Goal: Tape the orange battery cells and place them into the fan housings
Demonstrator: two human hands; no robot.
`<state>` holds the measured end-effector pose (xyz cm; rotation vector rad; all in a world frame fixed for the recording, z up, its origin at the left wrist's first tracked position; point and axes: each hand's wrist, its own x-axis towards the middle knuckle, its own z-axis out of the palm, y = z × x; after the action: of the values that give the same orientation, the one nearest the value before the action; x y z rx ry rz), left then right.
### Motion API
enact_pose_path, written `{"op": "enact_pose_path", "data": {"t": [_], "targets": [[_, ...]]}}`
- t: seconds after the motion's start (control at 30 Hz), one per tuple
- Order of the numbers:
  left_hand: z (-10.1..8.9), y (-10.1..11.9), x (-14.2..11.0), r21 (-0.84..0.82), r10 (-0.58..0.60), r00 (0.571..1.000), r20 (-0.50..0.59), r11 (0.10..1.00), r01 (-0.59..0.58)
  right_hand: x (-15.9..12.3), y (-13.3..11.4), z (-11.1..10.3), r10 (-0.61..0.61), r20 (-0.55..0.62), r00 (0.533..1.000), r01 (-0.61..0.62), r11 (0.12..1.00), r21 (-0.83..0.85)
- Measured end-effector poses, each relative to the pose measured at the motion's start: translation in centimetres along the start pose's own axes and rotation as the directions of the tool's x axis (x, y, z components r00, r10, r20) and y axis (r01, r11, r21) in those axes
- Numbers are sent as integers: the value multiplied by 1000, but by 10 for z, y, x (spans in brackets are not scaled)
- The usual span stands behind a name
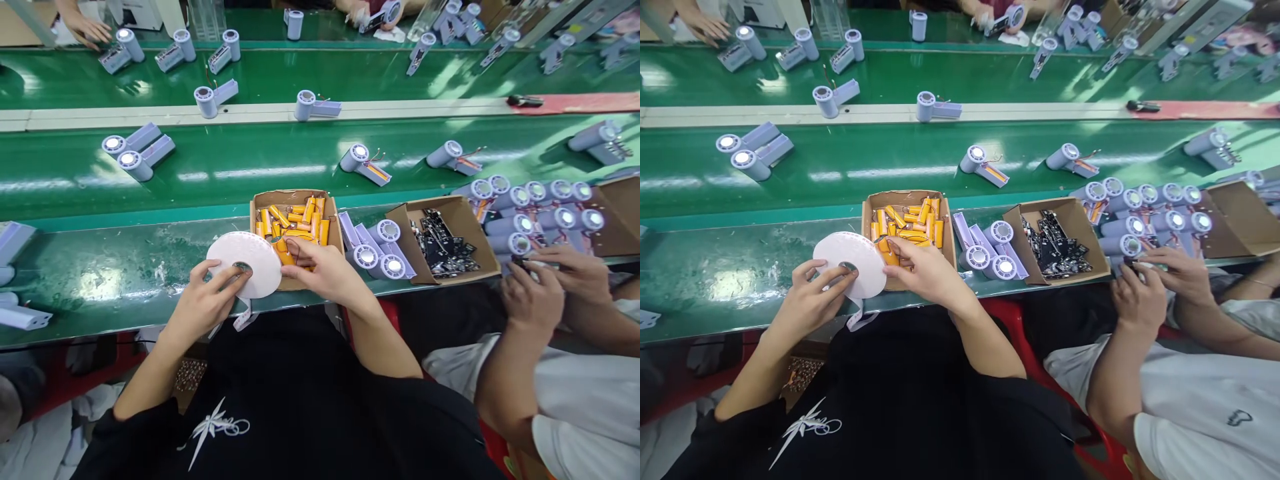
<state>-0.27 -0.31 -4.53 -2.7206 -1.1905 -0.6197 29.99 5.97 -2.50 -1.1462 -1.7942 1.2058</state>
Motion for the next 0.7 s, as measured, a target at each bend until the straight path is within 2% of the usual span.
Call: {"op": "enact_pose_path", "data": {"t": [0.07,0.13,0.2,0.27,0.3,0.37,0.43,0.47,0.5,0.57,0.6,0.63,0.7], "targets": [[-4,0,3,9,8,1000,7,1000,-8,1,9,8,69,-27,997,-62,977,202],[-5,5,9,-6,-4,1000,-11,1000,4,2,15,26,138,-160,977,-61,910,410],[-3,18,16,-40,-45,996,-73,998,43,4,16,43,219,-324,920,10,815,580],[-1,34,20,-102,-75,991,-108,993,64,10,16,48,270,-419,867,93,738,668],[-1,40,19,-152,-60,995,-80,987,47,14,17,43,271,-460,846,134,726,675],[-3,41,8,-261,23,999,42,965,-11,22,21,21,234,-557,797,213,753,622],[-7,22,-16,-270,26,988,153,963,17,21,26,-5,184,-631,753,248,810,531],[-9,6,-30,-212,-42,981,187,974,82,16,29,-14,173,-627,760,222,837,500],[-11,-11,-45,-123,-145,969,201,977,172,7,31,-18,176,-586,791,167,859,484],[-12,-39,-68,31,-326,919,221,944,327,-17,33,-11,208,-447,870,26,885,464],[-12,-46,-73,71,-384,899,211,923,378,-30,33,-3,225,-379,897,-31,890,455],[-11,-47,-73,81,-420,892,170,908,412,-41,33,8,234,-329,915,-68,893,444],[-7,-29,-59,6,-422,906,8,906,422,-58,31,28,225,-275,935,-95,904,417]]}}
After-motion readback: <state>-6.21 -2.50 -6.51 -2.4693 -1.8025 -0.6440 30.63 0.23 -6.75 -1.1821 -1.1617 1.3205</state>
